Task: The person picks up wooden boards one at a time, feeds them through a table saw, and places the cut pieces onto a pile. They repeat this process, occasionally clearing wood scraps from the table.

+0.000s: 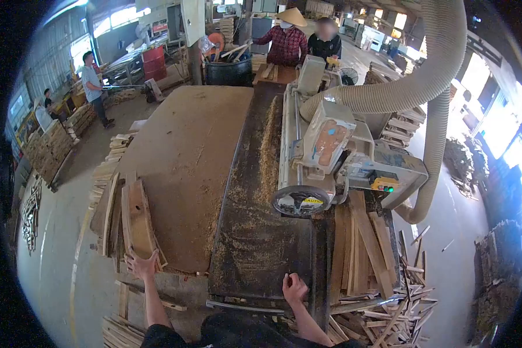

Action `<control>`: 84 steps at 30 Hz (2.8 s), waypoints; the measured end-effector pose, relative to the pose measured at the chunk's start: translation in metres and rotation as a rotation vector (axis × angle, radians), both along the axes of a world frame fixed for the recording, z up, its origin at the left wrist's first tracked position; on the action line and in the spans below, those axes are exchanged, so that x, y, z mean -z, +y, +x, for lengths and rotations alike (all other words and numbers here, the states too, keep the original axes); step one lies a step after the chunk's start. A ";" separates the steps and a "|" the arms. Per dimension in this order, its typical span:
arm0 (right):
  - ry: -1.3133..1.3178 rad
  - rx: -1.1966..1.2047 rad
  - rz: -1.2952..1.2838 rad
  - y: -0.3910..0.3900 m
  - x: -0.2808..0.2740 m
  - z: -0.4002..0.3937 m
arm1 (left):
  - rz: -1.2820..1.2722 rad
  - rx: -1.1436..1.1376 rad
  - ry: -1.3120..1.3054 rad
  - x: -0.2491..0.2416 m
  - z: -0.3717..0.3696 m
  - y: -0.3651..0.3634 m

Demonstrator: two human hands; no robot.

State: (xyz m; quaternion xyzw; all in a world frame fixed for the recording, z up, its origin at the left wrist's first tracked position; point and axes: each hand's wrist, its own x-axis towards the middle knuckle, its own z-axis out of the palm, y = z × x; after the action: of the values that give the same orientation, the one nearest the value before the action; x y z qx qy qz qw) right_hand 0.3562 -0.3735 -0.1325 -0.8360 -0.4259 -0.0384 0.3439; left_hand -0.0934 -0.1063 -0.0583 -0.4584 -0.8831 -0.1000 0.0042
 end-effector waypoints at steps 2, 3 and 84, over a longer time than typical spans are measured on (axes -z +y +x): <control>0.026 -0.004 -0.031 -0.001 0.000 0.000 | 0.023 -0.008 0.006 0.003 0.000 0.000; 0.026 0.002 -0.030 -0.002 0.000 0.000 | 0.042 -0.021 0.012 0.002 0.002 0.001; 1.085 -0.616 0.209 -0.053 -0.069 -0.140 | -0.060 1.007 -0.716 -0.038 0.102 -0.309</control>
State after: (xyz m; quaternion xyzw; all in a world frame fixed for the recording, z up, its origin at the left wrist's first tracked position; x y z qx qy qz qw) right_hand 0.2158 -0.4262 -0.0636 -0.5376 -0.4062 0.4502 0.5859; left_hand 0.0088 -0.4156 -0.0201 -0.7568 -0.5073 -0.2127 -0.3531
